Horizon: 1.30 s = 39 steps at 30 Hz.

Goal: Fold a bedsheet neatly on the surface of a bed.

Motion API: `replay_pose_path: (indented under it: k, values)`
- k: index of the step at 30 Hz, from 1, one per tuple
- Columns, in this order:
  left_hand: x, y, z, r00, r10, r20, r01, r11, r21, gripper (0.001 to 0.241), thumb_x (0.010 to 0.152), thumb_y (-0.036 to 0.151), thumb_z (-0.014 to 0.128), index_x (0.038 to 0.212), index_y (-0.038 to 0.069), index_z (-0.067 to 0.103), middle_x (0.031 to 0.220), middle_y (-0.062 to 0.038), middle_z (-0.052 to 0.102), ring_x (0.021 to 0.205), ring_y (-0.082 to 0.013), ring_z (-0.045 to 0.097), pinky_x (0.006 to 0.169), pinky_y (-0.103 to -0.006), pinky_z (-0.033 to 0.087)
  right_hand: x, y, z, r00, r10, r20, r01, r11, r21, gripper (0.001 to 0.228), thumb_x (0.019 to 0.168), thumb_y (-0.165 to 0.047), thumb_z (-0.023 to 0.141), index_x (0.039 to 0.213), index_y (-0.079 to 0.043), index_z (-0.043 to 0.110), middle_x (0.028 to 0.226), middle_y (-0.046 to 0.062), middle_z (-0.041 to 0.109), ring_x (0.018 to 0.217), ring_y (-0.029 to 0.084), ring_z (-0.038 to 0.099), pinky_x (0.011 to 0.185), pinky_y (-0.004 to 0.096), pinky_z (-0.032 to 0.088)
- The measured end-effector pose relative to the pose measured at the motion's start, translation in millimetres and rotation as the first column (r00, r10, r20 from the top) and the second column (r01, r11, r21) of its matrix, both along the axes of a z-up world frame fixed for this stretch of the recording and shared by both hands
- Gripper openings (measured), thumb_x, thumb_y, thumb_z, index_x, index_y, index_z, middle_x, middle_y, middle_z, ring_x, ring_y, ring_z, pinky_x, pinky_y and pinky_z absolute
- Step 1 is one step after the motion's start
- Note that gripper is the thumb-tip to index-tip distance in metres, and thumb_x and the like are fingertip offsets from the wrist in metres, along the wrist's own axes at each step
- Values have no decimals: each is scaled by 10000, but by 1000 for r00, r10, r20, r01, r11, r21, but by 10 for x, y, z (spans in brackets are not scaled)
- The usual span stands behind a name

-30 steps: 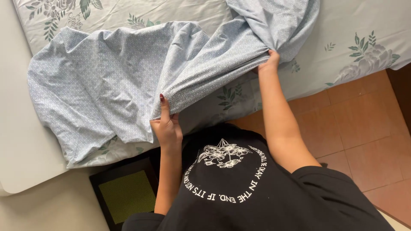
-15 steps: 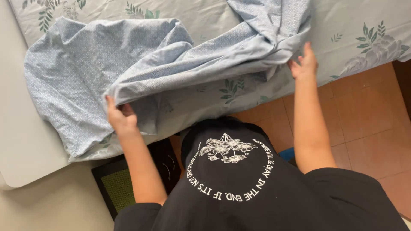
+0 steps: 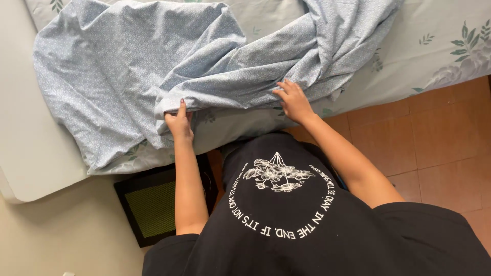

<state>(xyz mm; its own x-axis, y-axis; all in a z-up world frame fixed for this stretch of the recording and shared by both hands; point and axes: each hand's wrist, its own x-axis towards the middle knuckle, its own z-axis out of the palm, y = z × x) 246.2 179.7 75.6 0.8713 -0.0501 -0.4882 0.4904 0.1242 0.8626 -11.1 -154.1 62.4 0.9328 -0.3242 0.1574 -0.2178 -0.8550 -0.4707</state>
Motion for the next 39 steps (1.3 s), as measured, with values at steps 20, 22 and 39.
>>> replay_pose_path:
  k: [20,22,39]
  values:
    - [34,203,-180,921,-340,189,368,919,-143,916,825,-59,658,1544,74,106,1307,-143,600,1090,-168,635,930,-332,546,386,-527,-163,996,87,38,-86,996,-30,94,888,-108,654,934,-36,616,1059,173,609,1037,374,581,894,476,488]
    - [-20,338,-1183,954,-297,-40,287,944,-162,564,925,48,808,1370,-198,563,1281,-222,661,1107,-260,660,982,-357,552,488,-572,-121,994,-102,42,75,906,417,114,1053,-82,566,1101,17,538,985,221,628,940,413,612,833,489,487]
    - [-135,-112,328,892,-445,79,451,874,-179,613,882,377,859,1349,69,609,1347,-125,643,1233,-290,617,1038,-466,512,405,-1083,1594,982,92,166,-98,995,28,688,688,-400,951,1180,-31,644,1034,145,611,1012,363,578,931,482,443]
